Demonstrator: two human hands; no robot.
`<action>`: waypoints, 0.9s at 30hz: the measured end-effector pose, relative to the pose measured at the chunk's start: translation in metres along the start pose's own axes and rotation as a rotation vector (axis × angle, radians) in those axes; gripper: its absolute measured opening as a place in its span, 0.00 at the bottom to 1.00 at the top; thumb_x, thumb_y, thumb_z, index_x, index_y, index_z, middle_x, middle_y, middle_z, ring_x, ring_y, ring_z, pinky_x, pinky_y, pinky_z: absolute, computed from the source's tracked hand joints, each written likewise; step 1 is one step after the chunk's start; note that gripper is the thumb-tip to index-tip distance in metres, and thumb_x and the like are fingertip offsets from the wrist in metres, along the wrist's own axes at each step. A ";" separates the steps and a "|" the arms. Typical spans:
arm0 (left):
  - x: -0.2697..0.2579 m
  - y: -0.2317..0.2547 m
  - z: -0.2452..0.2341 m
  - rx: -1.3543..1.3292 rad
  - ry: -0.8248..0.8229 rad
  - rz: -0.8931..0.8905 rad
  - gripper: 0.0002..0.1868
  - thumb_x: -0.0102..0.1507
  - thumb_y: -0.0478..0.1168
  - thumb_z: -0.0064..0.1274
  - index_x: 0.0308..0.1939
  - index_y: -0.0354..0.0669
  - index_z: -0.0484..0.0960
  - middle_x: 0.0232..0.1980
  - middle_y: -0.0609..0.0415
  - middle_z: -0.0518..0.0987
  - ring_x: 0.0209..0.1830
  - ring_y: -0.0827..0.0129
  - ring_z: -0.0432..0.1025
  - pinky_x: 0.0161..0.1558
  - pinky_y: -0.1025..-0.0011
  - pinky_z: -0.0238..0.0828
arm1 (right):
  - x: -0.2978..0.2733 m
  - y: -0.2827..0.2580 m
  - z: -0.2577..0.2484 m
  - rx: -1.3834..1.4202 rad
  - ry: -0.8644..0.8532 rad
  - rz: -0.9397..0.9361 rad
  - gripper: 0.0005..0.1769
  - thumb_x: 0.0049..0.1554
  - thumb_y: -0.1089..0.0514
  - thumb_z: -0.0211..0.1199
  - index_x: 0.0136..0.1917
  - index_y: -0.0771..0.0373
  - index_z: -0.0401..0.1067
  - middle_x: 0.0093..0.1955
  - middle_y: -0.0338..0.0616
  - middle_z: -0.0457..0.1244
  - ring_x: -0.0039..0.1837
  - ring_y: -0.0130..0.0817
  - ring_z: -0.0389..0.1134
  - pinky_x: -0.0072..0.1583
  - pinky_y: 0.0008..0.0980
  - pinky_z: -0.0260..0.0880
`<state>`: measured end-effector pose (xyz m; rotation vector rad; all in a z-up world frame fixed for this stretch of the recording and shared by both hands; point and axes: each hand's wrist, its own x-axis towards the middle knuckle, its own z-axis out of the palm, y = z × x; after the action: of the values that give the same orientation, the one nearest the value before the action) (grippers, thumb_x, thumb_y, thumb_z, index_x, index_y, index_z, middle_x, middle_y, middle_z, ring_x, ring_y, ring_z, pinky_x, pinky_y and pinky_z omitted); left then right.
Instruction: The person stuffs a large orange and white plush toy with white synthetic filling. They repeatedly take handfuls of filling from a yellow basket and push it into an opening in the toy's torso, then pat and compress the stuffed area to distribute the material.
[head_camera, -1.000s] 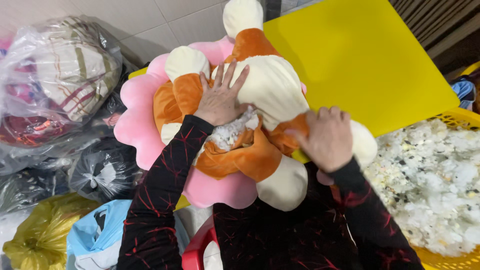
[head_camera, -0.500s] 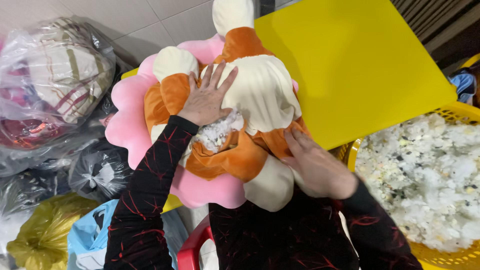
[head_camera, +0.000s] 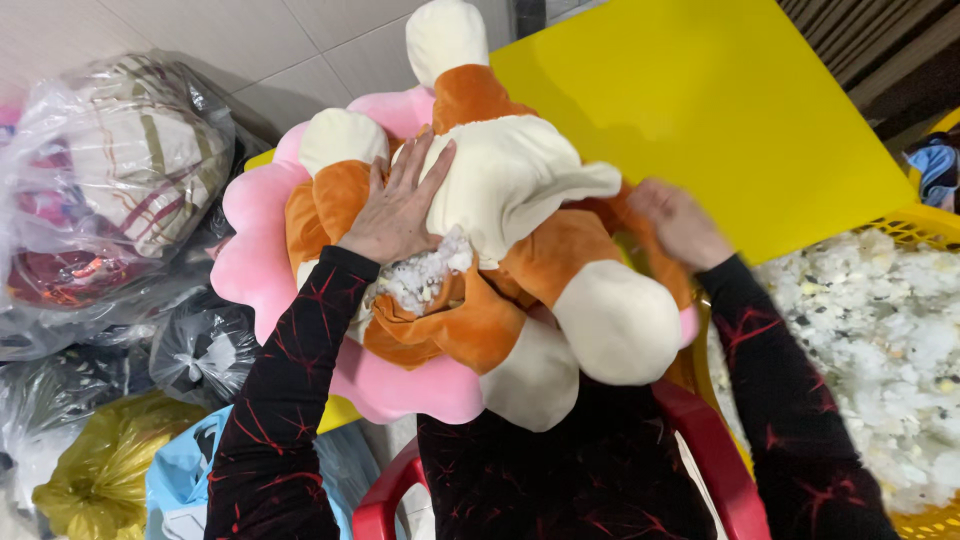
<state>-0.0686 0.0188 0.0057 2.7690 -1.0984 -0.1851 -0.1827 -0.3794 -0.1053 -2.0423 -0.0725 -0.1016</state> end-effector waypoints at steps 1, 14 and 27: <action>0.000 0.000 0.001 -0.011 0.009 0.001 0.69 0.46 0.45 0.72 0.81 0.54 0.38 0.84 0.43 0.37 0.84 0.44 0.37 0.74 0.34 0.37 | 0.010 0.002 -0.018 -0.129 0.050 0.024 0.12 0.68 0.55 0.54 0.54 0.64 0.73 0.47 0.49 0.69 0.50 0.35 0.69 0.56 0.36 0.67; 0.002 0.008 0.007 -0.048 0.058 0.000 0.71 0.45 0.50 0.75 0.80 0.56 0.39 0.83 0.42 0.39 0.82 0.41 0.40 0.73 0.31 0.37 | 0.040 -0.047 -0.034 -0.736 0.218 -0.078 0.25 0.66 0.41 0.64 0.42 0.66 0.70 0.39 0.57 0.67 0.45 0.55 0.70 0.51 0.49 0.71; 0.020 0.016 0.011 -0.067 0.007 0.012 0.57 0.60 0.70 0.59 0.80 0.56 0.41 0.82 0.40 0.42 0.80 0.36 0.39 0.71 0.25 0.30 | -0.057 -0.171 -0.027 -0.639 -0.261 0.104 0.25 0.55 0.57 0.59 0.66 0.52 0.71 0.51 0.51 0.71 0.50 0.51 0.73 0.52 0.47 0.72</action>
<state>-0.0661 -0.0074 -0.0030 2.7016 -1.0861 -0.2063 -0.2564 -0.3265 0.0524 -2.6836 -0.1057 0.2391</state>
